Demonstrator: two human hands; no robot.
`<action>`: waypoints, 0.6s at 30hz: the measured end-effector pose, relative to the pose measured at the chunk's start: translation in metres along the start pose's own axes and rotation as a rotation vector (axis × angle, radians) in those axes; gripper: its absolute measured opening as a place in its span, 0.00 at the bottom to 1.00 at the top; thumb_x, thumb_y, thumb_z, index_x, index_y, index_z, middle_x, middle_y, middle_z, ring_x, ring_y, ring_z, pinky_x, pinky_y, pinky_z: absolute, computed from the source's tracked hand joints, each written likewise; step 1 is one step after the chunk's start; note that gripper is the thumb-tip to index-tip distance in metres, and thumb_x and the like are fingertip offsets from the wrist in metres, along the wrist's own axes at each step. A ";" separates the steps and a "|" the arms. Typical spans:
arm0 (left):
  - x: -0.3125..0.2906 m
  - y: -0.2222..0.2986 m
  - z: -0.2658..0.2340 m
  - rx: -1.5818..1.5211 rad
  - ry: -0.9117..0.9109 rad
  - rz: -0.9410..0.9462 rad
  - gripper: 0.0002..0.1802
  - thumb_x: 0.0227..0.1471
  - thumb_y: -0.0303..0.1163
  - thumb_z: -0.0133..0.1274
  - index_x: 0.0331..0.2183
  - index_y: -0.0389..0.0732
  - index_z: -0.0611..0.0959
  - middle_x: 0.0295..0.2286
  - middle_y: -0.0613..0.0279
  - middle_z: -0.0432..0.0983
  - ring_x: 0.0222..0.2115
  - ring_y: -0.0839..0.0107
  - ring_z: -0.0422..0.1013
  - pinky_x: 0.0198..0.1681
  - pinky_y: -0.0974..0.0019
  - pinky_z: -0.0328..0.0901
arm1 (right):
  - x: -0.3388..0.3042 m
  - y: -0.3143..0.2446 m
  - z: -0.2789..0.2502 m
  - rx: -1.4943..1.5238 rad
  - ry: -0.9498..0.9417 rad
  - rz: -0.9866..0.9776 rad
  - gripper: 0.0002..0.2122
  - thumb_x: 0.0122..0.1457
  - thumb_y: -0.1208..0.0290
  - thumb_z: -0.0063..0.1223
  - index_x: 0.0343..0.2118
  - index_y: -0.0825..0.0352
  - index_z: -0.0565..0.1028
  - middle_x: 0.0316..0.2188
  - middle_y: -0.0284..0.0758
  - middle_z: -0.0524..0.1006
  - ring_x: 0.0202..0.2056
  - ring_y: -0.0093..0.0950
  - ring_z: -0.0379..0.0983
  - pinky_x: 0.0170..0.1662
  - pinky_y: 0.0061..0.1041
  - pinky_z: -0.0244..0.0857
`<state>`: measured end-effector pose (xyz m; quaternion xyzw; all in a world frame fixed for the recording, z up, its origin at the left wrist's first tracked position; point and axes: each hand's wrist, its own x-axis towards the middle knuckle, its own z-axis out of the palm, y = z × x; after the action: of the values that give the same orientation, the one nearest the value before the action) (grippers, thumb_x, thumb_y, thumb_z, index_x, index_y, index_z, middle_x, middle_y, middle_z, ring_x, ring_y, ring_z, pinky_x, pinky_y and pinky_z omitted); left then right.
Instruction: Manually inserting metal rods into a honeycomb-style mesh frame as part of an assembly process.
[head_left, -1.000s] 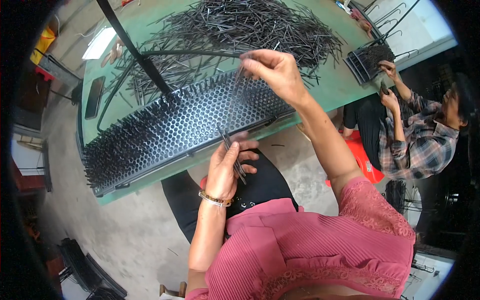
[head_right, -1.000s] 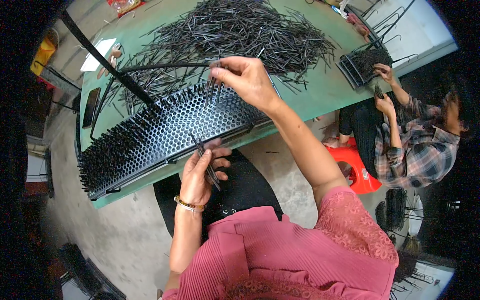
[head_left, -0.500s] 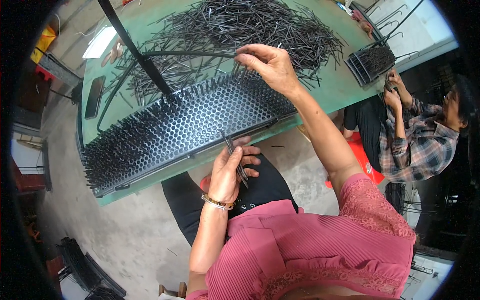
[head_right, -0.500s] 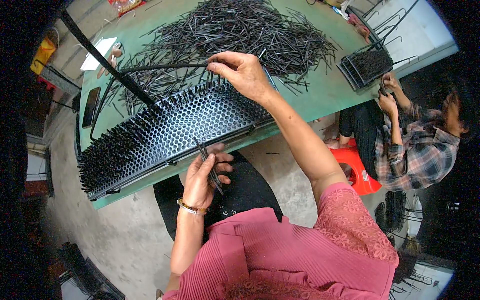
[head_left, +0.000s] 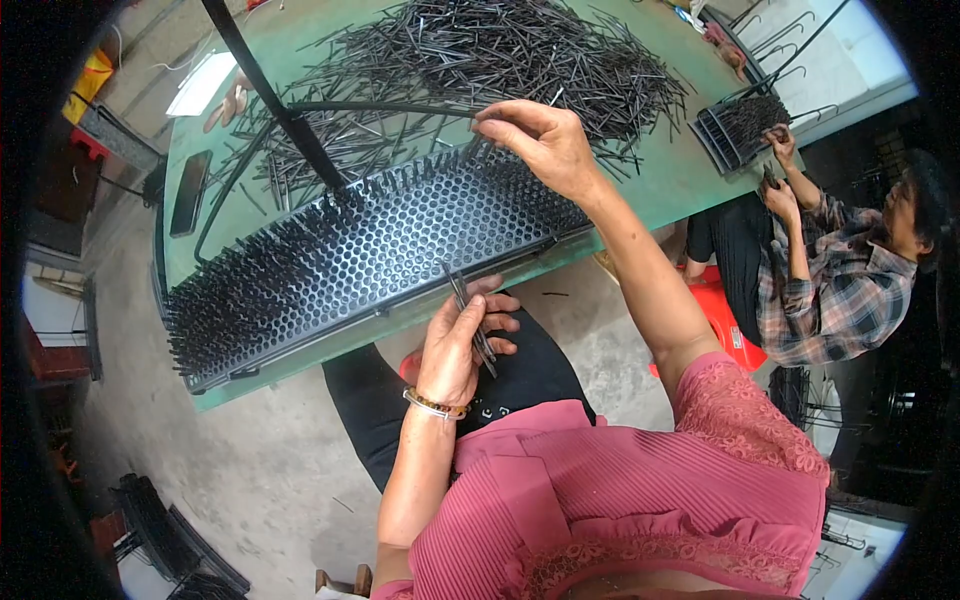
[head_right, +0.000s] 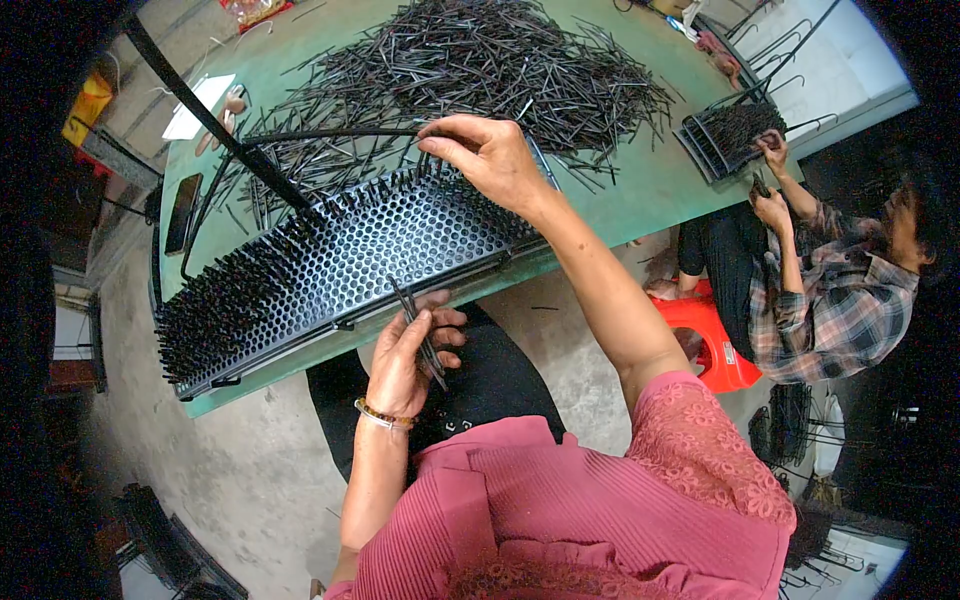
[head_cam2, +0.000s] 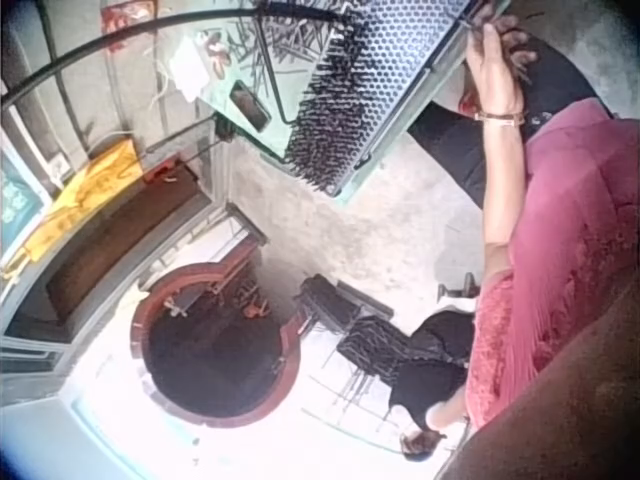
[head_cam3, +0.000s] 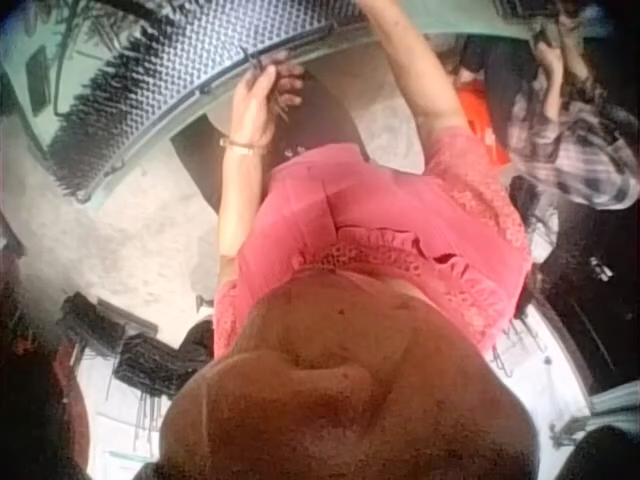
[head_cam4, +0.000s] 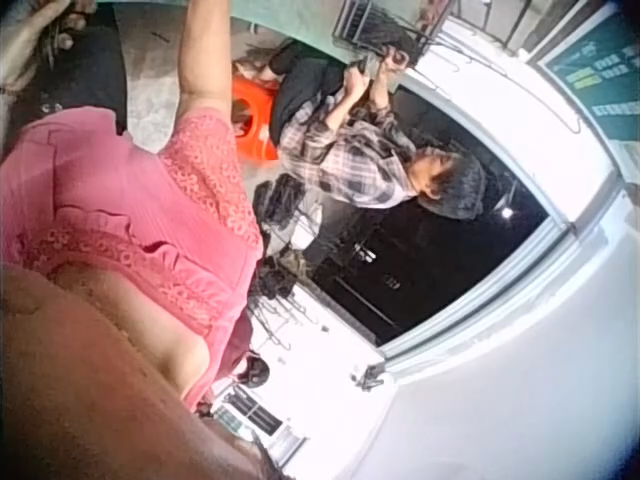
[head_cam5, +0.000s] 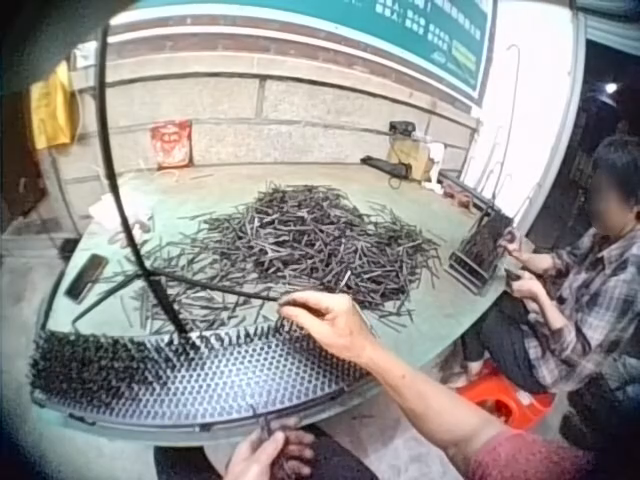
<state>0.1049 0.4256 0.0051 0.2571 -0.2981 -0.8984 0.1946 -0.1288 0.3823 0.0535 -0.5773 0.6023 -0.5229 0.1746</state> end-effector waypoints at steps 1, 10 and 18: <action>0.000 0.000 0.000 -0.003 0.000 -0.002 0.18 0.60 0.33 0.39 0.48 0.33 0.68 0.36 0.53 0.73 0.31 0.73 0.71 0.27 0.72 0.70 | -0.001 -0.002 -0.001 0.000 0.000 0.000 0.08 0.55 0.74 0.54 0.36 0.71 0.77 0.31 0.33 0.79 0.32 0.18 0.74 0.37 0.17 0.68; 0.000 -0.002 0.001 0.006 0.004 -0.012 0.18 0.59 0.32 0.39 0.48 0.34 0.68 0.35 0.54 0.73 0.31 0.73 0.71 0.27 0.72 0.70 | 0.001 0.003 0.006 -0.084 0.051 -0.035 0.09 0.53 0.72 0.55 0.35 0.70 0.78 0.27 0.34 0.79 0.27 0.17 0.73 0.30 0.17 0.66; 0.000 -0.003 -0.002 0.003 0.017 -0.020 0.17 0.59 0.32 0.39 0.48 0.33 0.69 0.35 0.54 0.73 0.30 0.73 0.71 0.27 0.72 0.70 | -0.006 0.009 0.010 -0.076 -0.031 0.030 0.10 0.53 0.73 0.56 0.38 0.70 0.76 0.32 0.33 0.79 0.35 0.19 0.74 0.39 0.17 0.69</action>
<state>0.1053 0.4267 0.0017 0.2678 -0.2951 -0.8978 0.1875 -0.1238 0.3814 0.0396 -0.5825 0.6274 -0.4881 0.1695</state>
